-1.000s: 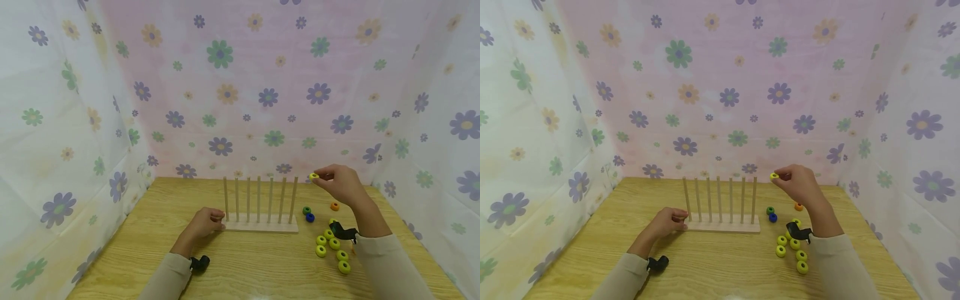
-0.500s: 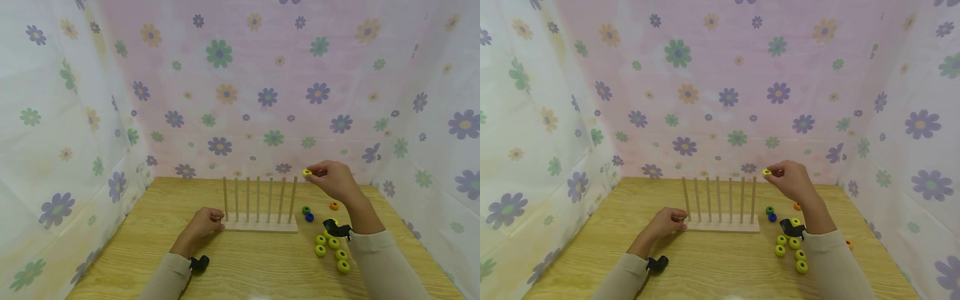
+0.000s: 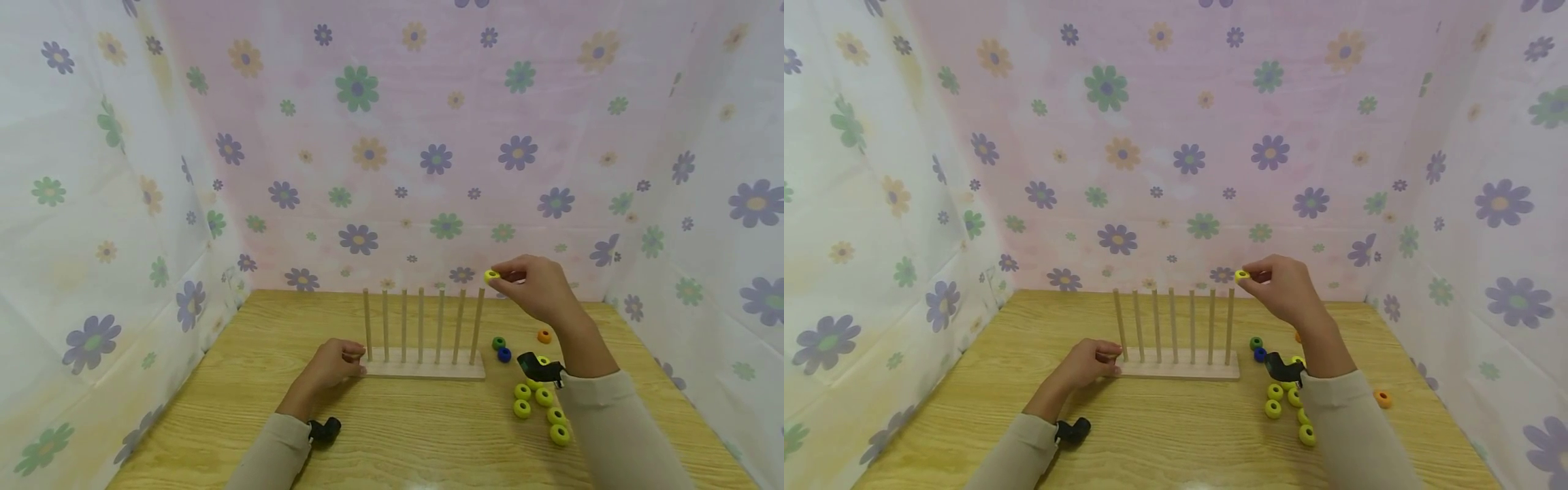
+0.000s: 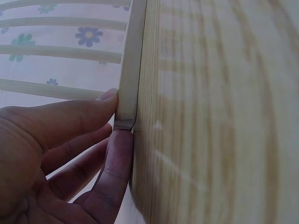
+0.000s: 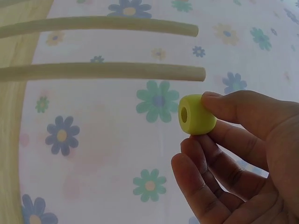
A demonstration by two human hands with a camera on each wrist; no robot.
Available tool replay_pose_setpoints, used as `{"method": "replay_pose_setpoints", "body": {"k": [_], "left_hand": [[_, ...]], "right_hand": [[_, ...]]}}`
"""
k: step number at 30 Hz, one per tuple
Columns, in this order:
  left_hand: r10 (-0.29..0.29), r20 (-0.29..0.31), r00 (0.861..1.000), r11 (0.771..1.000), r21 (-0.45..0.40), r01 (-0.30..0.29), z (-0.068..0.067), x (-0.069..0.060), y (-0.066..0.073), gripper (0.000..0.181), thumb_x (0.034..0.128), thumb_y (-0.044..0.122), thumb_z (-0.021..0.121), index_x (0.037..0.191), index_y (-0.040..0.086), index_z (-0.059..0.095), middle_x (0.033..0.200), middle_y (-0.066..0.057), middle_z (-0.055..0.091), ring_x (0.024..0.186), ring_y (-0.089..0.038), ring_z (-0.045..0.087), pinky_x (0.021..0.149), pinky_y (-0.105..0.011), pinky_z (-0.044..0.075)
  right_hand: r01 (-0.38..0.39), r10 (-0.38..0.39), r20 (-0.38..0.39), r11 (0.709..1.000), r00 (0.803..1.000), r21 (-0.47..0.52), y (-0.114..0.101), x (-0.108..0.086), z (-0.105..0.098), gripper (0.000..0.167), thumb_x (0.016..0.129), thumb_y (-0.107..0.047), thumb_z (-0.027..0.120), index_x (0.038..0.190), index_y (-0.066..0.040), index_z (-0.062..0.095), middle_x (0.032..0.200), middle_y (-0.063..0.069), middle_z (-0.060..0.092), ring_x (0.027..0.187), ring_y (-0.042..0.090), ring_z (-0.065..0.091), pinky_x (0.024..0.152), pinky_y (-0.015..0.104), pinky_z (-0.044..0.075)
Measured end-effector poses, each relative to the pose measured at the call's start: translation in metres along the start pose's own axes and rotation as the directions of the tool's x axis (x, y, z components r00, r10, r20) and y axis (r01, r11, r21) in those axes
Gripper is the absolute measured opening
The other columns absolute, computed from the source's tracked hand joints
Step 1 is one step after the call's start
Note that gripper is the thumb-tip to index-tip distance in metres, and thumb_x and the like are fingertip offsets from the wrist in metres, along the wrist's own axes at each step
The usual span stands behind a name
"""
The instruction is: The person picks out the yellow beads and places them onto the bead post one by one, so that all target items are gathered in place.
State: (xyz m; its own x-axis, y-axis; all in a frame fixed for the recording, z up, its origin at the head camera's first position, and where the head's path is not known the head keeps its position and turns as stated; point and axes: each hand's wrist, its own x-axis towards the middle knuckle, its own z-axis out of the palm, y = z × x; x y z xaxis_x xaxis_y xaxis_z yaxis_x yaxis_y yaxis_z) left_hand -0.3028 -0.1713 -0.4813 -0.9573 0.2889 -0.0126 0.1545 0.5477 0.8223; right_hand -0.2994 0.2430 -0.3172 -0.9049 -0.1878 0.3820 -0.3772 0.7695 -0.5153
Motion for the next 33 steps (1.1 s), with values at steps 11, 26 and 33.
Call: {"method": "replay_pose_setpoints", "body": {"k": [11, 26, 33], "left_hand": [[0.011, 0.010, 1.000, 1.000, -0.011, -0.011, 0.000, 0.000, -0.002, 0.042, 0.0899, 0.009, 0.081, 0.131, 0.005, 0.072, 0.140, -0.016, 0.065, 0.112, -0.028, 0.069, 0.088, -0.039, 0.061], [0.025, 0.035, 0.999, 1.000, -0.009, -0.024, 0.004, 0.003, -0.002, 0.043, 0.0918, 0.010, 0.080, 0.133, 0.005, 0.071, 0.141, -0.016, 0.065, 0.114, -0.028, 0.068, 0.089, -0.039, 0.061], [0.010, 0.012, 1.000, 1.000, -0.004, -0.010, 0.000, 0.000, 0.000, 0.043, 0.0913, 0.009, 0.080, 0.133, 0.005, 0.071, 0.141, -0.015, 0.065, 0.115, -0.030, 0.067, 0.092, -0.041, 0.060]], "right_hand": [[0.020, -0.020, 0.001, 0.999, 1.000, 0.026, -0.013, 0.007, 0.009, 0.034, 0.098, -0.037, 0.073, 0.124, -0.014, 0.077, 0.117, 0.007, 0.072, 0.103, 0.027, 0.071, 0.081, 0.047, 0.062], [0.042, -0.042, 0.000, 0.998, 0.999, 0.050, -0.033, 0.012, 0.017, 0.031, 0.097, -0.030, 0.075, 0.123, -0.012, 0.077, 0.115, 0.006, 0.073, 0.098, 0.024, 0.071, 0.082, 0.046, 0.062], [0.089, -0.089, 0.000, 0.993, 0.996, 0.077, -0.047, 0.018, 0.027, 0.030, 0.097, -0.029, 0.076, 0.121, -0.012, 0.078, 0.113, 0.005, 0.074, 0.095, 0.022, 0.072, 0.083, 0.046, 0.062]]}}
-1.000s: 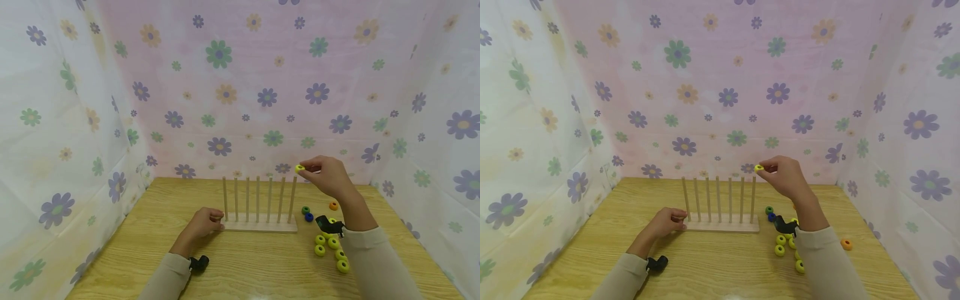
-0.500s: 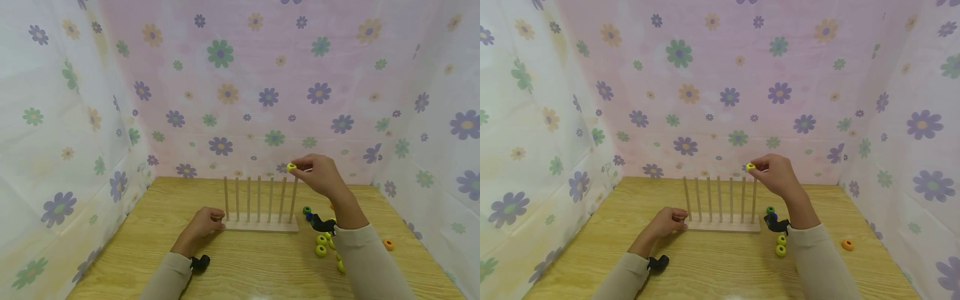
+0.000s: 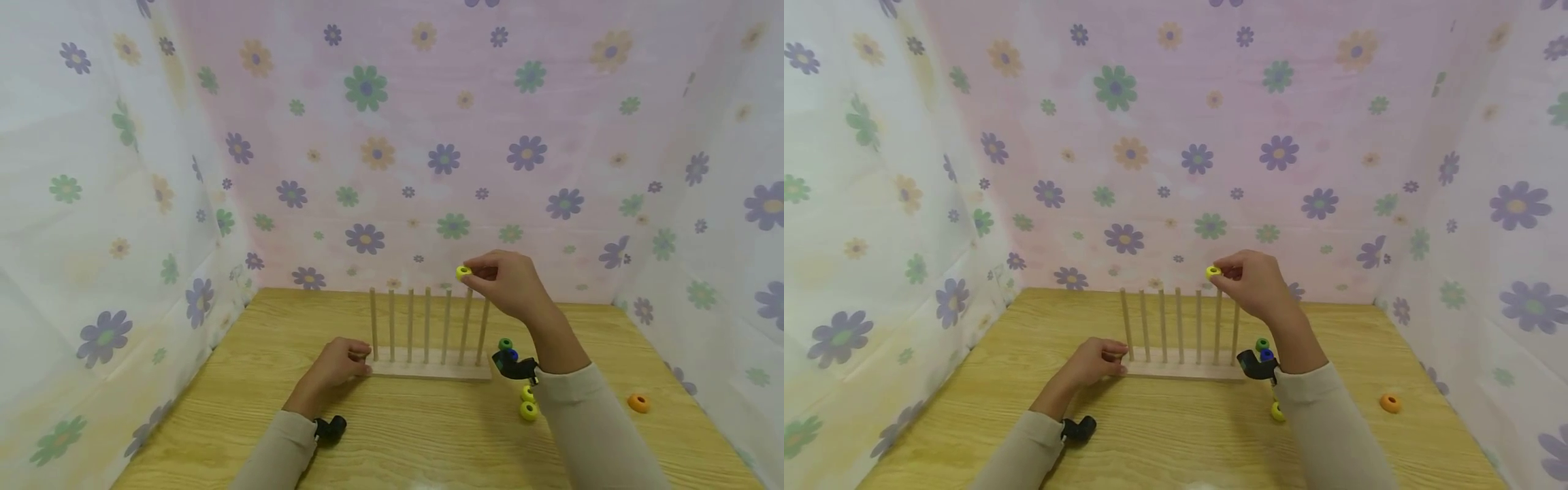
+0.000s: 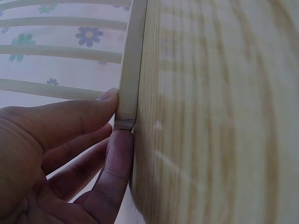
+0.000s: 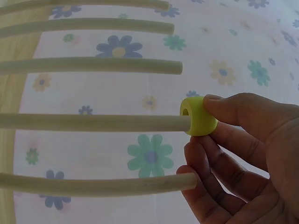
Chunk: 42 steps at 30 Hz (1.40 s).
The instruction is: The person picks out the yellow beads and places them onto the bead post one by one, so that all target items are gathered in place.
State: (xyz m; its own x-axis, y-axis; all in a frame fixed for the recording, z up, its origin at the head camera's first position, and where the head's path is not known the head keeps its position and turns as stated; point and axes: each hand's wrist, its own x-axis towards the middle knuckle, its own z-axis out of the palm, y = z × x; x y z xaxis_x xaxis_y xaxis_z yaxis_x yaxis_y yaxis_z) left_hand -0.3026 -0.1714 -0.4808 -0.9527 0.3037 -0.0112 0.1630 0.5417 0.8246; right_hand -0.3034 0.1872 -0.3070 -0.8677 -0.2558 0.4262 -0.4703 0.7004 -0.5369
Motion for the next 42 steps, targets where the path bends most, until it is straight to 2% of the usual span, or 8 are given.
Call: {"method": "replay_pose_setpoints", "body": {"k": [6, 16, 25, 31, 38, 42], "left_hand": [[-0.028, 0.009, 1.000, 0.999, -0.019, 0.028, 0.001, -0.002, 0.000, 0.043, 0.0917, 0.009, 0.079, 0.133, 0.006, 0.070, 0.140, -0.015, 0.065, 0.116, -0.030, 0.067, 0.090, -0.040, 0.061], [-0.015, 0.008, 1.000, 1.000, -0.018, 0.015, 0.001, 0.001, -0.002, 0.044, 0.0902, 0.010, 0.081, 0.133, 0.006, 0.071, 0.137, -0.015, 0.067, 0.113, -0.028, 0.068, 0.088, -0.039, 0.061], [-0.009, -0.008, 1.000, 1.000, -0.013, 0.009, -0.002, 0.000, -0.001, 0.042, 0.0908, 0.009, 0.080, 0.132, 0.005, 0.072, 0.138, -0.015, 0.066, 0.113, -0.027, 0.068, 0.090, -0.040, 0.061], [-0.031, 0.010, 0.999, 0.998, -0.048, 0.032, 0.001, -0.002, -0.003, 0.041, 0.0911, 0.010, 0.080, 0.131, 0.007, 0.072, 0.139, -0.014, 0.066, 0.111, -0.025, 0.068, 0.090, -0.040, 0.060], [-0.017, 0.009, 1.000, 1.000, -0.023, 0.017, 0.000, 0.000, -0.001, 0.042, 0.0907, 0.012, 0.081, 0.132, 0.007, 0.072, 0.137, -0.014, 0.067, 0.111, -0.026, 0.069, 0.089, -0.040, 0.061], [-0.029, 0.007, 1.000, 0.999, -0.026, 0.029, 0.000, 0.001, -0.001, 0.042, 0.0906, 0.011, 0.081, 0.132, 0.007, 0.072, 0.138, -0.013, 0.067, 0.113, -0.027, 0.068, 0.089, -0.040, 0.061]], "right_hand": [[0.019, -0.019, -0.013, 1.000, 1.000, 0.007, -0.006, 0.001, 0.006, 0.029, 0.096, -0.029, 0.077, 0.120, -0.012, 0.079, 0.111, 0.006, 0.074, 0.094, 0.022, 0.073, 0.081, 0.045, 0.062], [0.012, -0.013, 0.023, 0.999, 1.000, 0.032, -0.024, 0.009, 0.013, 0.031, 0.096, -0.030, 0.077, 0.122, -0.013, 0.078, 0.113, 0.004, 0.074, 0.097, 0.021, 0.072, 0.084, 0.044, 0.062], [0.042, -0.043, 0.010, 0.996, 0.999, 0.074, -0.039, 0.014, 0.021, 0.029, 0.095, -0.028, 0.078, 0.120, -0.013, 0.079, 0.113, 0.003, 0.074, 0.095, 0.019, 0.072, 0.082, 0.041, 0.062], [0.032, -0.036, 0.034, 0.995, 0.999, 0.094, -0.046, 0.014, 0.028, 0.028, 0.096, -0.029, 0.078, 0.119, -0.014, 0.079, 0.112, 0.002, 0.073, 0.095, 0.018, 0.072, 0.083, 0.039, 0.062], [0.085, -0.087, 0.015, 0.991, 0.996, 0.099, -0.054, 0.021, 0.038, 0.025, 0.095, -0.029, 0.078, 0.116, -0.016, 0.080, 0.106, -0.002, 0.074, 0.092, 0.014, 0.073, 0.082, 0.038, 0.062], [0.103, -0.105, 0.015, 0.989, 0.994, 0.105, -0.058, 0.024, 0.043, 0.025, 0.095, -0.028, 0.078, 0.117, -0.015, 0.080, 0.105, -0.002, 0.074, 0.091, 0.013, 0.072, 0.081, 0.036, 0.062]]}}
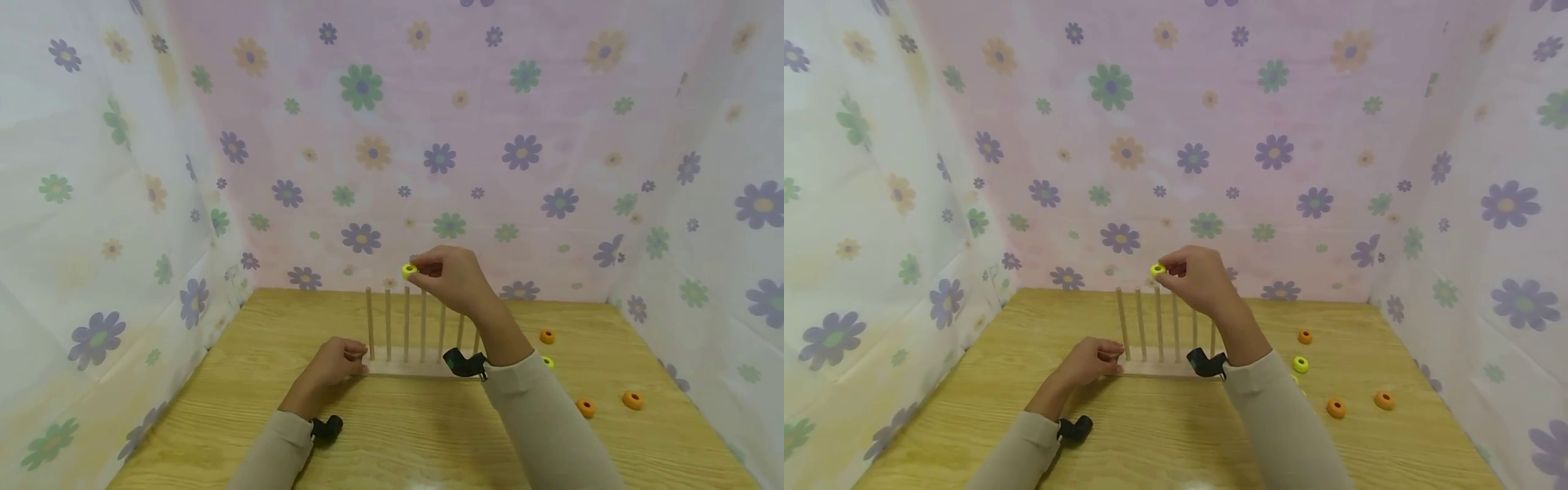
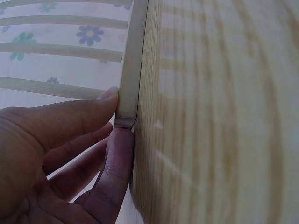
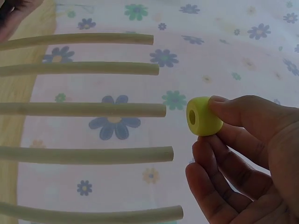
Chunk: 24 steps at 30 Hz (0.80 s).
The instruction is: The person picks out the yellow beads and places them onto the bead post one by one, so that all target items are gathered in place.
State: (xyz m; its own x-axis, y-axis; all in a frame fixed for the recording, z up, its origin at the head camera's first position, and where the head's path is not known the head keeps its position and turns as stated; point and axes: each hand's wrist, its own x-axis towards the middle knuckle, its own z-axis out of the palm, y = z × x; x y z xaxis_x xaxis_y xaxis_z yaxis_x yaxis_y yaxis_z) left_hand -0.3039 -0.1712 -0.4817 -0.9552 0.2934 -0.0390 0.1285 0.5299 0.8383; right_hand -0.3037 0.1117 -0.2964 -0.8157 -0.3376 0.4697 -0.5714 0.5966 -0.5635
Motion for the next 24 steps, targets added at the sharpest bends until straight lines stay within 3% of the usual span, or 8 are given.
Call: {"method": "replay_pose_setpoints", "body": {"k": [24], "left_hand": [[0.016, -0.005, 1.000, 1.000, -0.002, -0.016, 0.000, 0.001, -0.002, 0.043, 0.0893, 0.010, 0.082, 0.130, 0.005, 0.072, 0.136, -0.015, 0.068, 0.107, -0.025, 0.070, 0.087, -0.040, 0.062]], "right_hand": [[0.021, -0.027, 0.046, 0.993, 0.999, 0.112, -0.018, 0.007, 0.035, 0.024, 0.093, -0.025, 0.080, 0.115, -0.014, 0.081, 0.106, -0.001, 0.074, 0.089, 0.011, 0.072, 0.079, 0.030, 0.062]]}}
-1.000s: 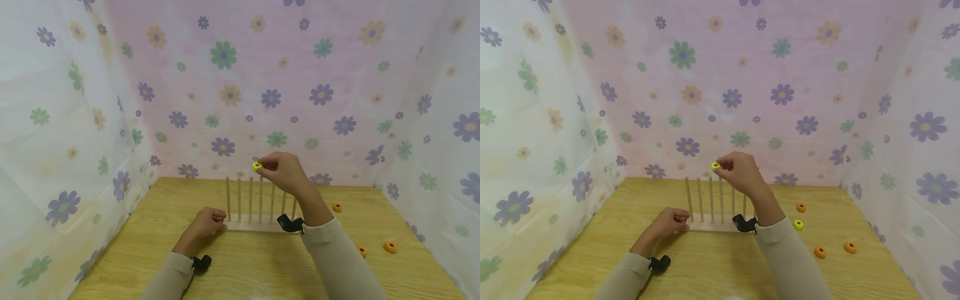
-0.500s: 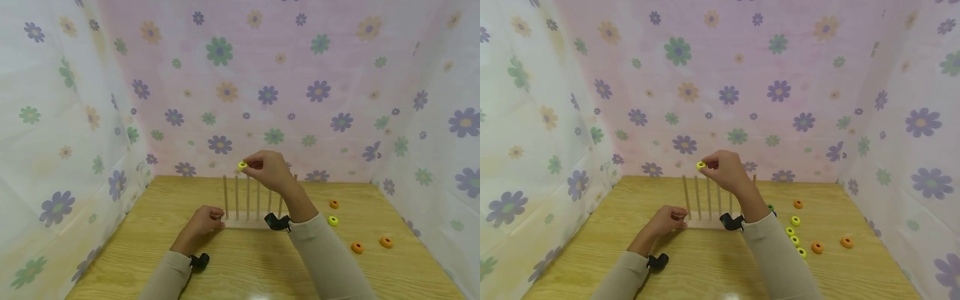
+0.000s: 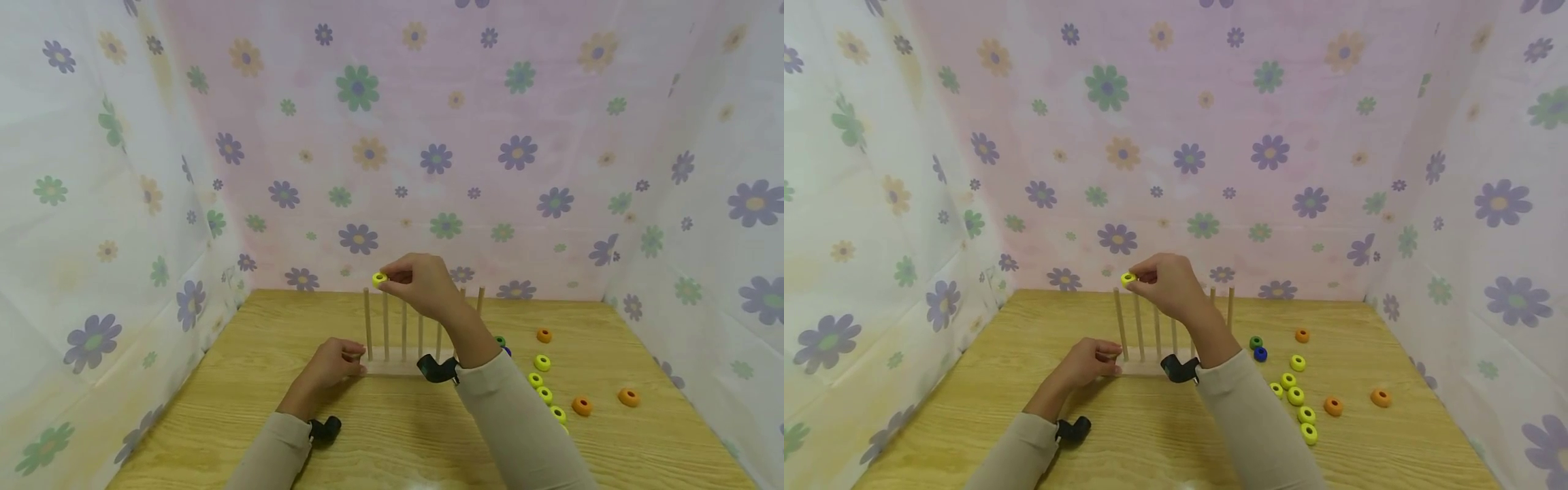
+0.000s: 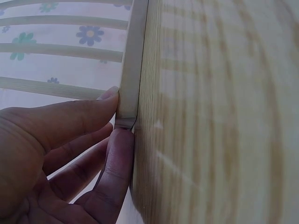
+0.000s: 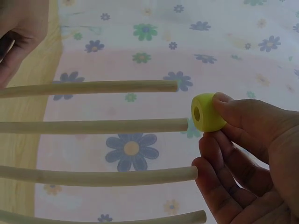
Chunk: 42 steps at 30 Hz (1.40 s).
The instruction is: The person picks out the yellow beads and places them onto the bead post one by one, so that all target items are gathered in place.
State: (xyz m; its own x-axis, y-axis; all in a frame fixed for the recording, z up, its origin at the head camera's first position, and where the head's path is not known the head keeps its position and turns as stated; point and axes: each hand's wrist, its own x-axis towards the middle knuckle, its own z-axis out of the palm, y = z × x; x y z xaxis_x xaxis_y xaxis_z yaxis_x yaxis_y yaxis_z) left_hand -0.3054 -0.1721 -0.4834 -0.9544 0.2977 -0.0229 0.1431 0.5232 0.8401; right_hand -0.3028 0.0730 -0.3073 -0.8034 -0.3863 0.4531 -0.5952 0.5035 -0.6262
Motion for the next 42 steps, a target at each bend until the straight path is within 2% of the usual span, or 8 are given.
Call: {"method": "replay_pose_setpoints", "body": {"k": [11, 21, 26, 34, 42], "left_hand": [[0.003, 0.016, 1.000, 1.000, 0.013, -0.004, -0.001, 0.001, 0.001, 0.043, 0.0897, 0.013, 0.082, 0.130, 0.005, 0.073, 0.134, -0.015, 0.069, 0.109, -0.026, 0.070, 0.087, -0.041, 0.062], [-0.003, -0.018, 1.000, 0.999, 0.032, 0.004, -0.001, -0.002, 0.005, 0.040, 0.0879, 0.009, 0.083, 0.127, 0.003, 0.074, 0.135, -0.015, 0.069, 0.107, -0.026, 0.071, 0.088, -0.041, 0.062], [0.001, -0.011, 1.000, 0.999, 0.037, -0.001, -0.001, -0.003, 0.008, 0.040, 0.0885, 0.009, 0.082, 0.127, 0.003, 0.074, 0.134, -0.016, 0.069, 0.107, -0.027, 0.071, 0.088, -0.042, 0.061], [-0.024, -0.006, 1.000, 1.000, 0.017, 0.024, -0.001, -0.003, 0.008, 0.040, 0.0897, 0.009, 0.081, 0.129, 0.005, 0.073, 0.131, -0.014, 0.071, 0.108, -0.026, 0.071, 0.090, -0.043, 0.061], [-0.021, -0.002, 1.000, 1.000, 0.019, 0.021, -0.001, -0.003, 0.007, 0.041, 0.0897, 0.009, 0.081, 0.129, 0.004, 0.073, 0.133, -0.014, 0.070, 0.109, -0.027, 0.070, 0.089, -0.043, 0.061]], "right_hand": [[0.004, -0.004, 0.001, 1.000, 1.000, 0.007, -0.005, 0.002, 0.008, 0.024, 0.094, -0.024, 0.080, 0.115, -0.014, 0.081, 0.106, -0.001, 0.074, 0.090, 0.011, 0.072, 0.080, 0.029, 0.062], [0.015, -0.015, 0.006, 0.999, 1.000, 0.044, -0.007, 0.006, 0.017, 0.022, 0.094, -0.022, 0.079, 0.114, -0.012, 0.081, 0.104, -0.001, 0.075, 0.087, 0.012, 0.071, 0.077, 0.027, 0.061], [0.009, -0.009, 0.004, 0.999, 1.000, 0.045, -0.007, 0.006, 0.018, 0.021, 0.094, -0.021, 0.079, 0.113, -0.012, 0.081, 0.102, 0.000, 0.075, 0.086, 0.015, 0.072, 0.076, 0.027, 0.061], [0.015, -0.015, 0.005, 0.999, 1.000, 0.037, -0.005, 0.005, 0.021, 0.022, 0.095, -0.022, 0.079, 0.114, -0.011, 0.081, 0.102, 0.000, 0.075, 0.085, 0.010, 0.071, 0.075, 0.025, 0.061], [0.000, 0.000, 0.003, 1.000, 1.000, 0.023, -0.006, 0.005, 0.023, 0.022, 0.095, -0.023, 0.079, 0.114, -0.012, 0.081, 0.103, -0.001, 0.075, 0.085, 0.009, 0.070, 0.075, 0.025, 0.061]]}}
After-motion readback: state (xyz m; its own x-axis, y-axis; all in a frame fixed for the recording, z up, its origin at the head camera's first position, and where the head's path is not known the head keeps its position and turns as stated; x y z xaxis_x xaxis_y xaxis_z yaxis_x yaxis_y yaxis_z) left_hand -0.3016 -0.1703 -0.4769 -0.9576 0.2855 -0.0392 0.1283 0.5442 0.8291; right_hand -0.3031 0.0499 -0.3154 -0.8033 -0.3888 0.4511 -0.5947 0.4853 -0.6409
